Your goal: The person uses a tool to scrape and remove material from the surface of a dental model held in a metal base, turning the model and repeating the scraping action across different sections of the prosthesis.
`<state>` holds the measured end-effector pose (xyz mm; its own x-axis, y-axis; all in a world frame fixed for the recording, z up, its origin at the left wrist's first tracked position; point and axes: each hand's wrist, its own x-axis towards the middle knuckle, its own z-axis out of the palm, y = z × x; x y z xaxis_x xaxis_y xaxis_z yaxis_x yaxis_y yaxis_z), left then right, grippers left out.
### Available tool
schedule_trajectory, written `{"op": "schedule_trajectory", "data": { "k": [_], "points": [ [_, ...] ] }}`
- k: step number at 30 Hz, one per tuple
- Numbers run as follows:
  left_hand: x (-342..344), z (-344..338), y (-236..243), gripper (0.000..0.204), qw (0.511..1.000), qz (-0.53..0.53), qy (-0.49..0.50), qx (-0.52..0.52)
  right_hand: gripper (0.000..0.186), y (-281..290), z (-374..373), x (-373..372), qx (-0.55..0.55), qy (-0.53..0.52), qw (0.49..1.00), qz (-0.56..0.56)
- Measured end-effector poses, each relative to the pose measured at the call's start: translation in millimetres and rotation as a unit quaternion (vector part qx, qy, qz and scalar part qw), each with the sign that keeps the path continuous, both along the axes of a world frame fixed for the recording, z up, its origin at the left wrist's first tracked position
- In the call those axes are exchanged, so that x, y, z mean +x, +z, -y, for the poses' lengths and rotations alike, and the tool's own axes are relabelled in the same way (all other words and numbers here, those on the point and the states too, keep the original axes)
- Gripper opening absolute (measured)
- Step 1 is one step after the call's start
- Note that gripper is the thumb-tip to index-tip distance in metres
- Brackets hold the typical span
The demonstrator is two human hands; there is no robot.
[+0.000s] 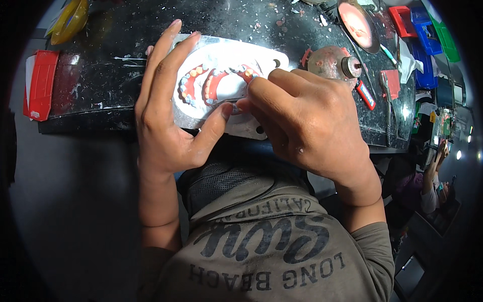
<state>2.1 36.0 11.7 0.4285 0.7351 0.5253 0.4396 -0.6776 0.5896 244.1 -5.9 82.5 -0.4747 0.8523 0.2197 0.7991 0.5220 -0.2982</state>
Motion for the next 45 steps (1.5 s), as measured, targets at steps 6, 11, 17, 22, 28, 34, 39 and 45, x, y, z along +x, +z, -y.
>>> {"op": "schedule_trajectory", "data": {
  "k": [6, 11, 17, 22, 28, 34, 39, 45],
  "points": [
    [4.2, -1.4, -15.2, 0.078, 0.997, 0.080, -0.004, -0.020, 0.019, 1.3, 1.8, -3.3, 0.005, -0.008, 1.000, 0.014],
    [6.0, -0.2, -15.8, 0.076, 0.996, 0.089, -0.007, -0.025, 0.018, -6.1, 7.0, -5.8, 0.026, -0.015, 1.000, -0.008],
    [5.8, 0.3, -18.1, 0.077, 0.996, 0.084, -0.004, -0.015, 0.016, -2.3, 12.2, -10.2, 0.045, -0.025, 0.999, -0.001],
    [4.8, 3.0, -16.1, 0.078, 0.996, 0.086, -0.002, -0.031, 0.028, 4.4, 11.3, -16.3, 0.038, -0.042, 0.998, -0.003],
    [8.6, 2.4, -20.1, 0.078, 0.994, 0.107, -0.009, -0.032, 0.029, 4.2, 10.3, -14.2, 0.038, -0.037, 0.999, 0.004],
    [7.0, 2.6, -19.1, 0.076, 0.997, 0.080, 0.001, -0.012, 0.026, 3.6, 17.0, -18.9, 0.051, -0.048, 0.998, 0.008],
    [5.4, 4.4, -16.2, 0.075, 0.995, 0.096, -0.002, -0.025, 0.025, 10.5, 13.9, -20.2, 0.042, -0.038, 0.998, 0.009],
    [7.7, 4.4, -20.9, 0.073, 0.995, 0.098, -0.004, -0.026, 0.027, 5.4, 9.7, -14.5, 0.035, -0.039, 0.999, 0.001]
  ]
}}
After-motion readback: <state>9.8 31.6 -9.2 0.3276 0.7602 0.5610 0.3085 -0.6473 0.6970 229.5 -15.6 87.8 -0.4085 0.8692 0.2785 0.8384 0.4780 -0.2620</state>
